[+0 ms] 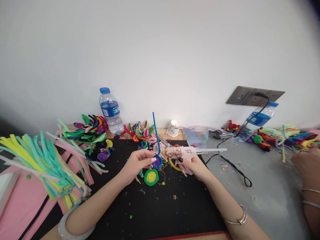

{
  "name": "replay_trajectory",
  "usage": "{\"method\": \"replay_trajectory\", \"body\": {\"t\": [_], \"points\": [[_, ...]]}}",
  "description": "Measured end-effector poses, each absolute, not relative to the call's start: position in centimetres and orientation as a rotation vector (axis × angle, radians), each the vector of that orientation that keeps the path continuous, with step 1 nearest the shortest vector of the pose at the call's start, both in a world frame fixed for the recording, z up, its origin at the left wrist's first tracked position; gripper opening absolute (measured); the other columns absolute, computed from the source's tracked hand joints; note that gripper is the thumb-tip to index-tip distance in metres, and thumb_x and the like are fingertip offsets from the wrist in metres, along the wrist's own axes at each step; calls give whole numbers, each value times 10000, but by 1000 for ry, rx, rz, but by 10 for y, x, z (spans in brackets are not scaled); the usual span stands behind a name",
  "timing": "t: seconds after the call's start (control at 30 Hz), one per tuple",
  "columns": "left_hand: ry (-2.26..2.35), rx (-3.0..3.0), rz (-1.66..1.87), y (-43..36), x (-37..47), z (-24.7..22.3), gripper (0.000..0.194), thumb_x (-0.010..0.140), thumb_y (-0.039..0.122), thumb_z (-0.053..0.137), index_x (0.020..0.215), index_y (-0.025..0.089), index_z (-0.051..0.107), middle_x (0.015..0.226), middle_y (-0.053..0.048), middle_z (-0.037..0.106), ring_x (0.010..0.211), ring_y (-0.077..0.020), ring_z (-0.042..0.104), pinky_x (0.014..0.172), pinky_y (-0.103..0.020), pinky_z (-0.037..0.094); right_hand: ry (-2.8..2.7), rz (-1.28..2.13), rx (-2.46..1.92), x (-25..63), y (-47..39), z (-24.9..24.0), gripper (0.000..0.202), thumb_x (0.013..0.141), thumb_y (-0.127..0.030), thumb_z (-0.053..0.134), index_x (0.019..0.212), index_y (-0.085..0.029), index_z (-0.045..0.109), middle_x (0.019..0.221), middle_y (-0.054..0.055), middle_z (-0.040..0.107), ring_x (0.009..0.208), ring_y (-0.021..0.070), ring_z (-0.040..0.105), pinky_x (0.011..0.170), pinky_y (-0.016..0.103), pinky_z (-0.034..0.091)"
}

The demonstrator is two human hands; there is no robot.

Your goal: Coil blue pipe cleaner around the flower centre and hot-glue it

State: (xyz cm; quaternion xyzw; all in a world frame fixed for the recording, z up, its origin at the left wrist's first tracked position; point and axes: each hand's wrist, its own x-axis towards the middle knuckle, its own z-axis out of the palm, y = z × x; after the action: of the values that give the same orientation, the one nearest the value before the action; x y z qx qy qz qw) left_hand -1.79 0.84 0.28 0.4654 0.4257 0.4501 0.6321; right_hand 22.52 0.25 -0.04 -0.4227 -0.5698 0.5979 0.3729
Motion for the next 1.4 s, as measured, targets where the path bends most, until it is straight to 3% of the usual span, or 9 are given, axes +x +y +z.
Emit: {"method": "replay_trajectory", "body": {"t": [0.37, 0.7, 0.93, 1.4], "points": [[977, 1069, 1018, 9, -18, 1, 193, 615, 294, 754, 737, 170, 672, 710, 6, 675, 542, -102, 587, 525, -222, 505, -1435, 1504, -1093, 223, 2, 3, 339, 746, -480, 604, 759, -148, 543, 441, -61, 464, 330, 49, 336, 335, 184, 319], [964, 1041, 1073, 10, -19, 3, 186, 614, 270, 753, 746, 167, 673, 627, 26, 649, 514, -101, 586, 511, -217, 497, -1436, 1587, -1098, 223, -1, 5, 350, 730, -453, 626, 899, -163, 525, 459, -73, 470, 333, 47, 329, 358, 192, 349], [952, 1022, 1080, 10, -18, 3, 182, 605, 263, 761, 733, 165, 677, 624, 24, 650, 506, -91, 581, 502, -203, 496, -1488, 1517, -1149, 222, -2, 8, 417, 736, -469, 607, 987, -151, 508, 436, -76, 472, 319, 53, 340, 322, 174, 263], [938, 1042, 1009, 9, -18, 3, 172, 617, 256, 765, 725, 162, 671, 668, 20, 655, 525, -75, 565, 510, -182, 498, -1433, 1528, -1049, 225, 1, 2, 306, 755, -453, 601, 792, -161, 518, 451, -67, 464, 331, 54, 333, 326, 180, 311]]}}
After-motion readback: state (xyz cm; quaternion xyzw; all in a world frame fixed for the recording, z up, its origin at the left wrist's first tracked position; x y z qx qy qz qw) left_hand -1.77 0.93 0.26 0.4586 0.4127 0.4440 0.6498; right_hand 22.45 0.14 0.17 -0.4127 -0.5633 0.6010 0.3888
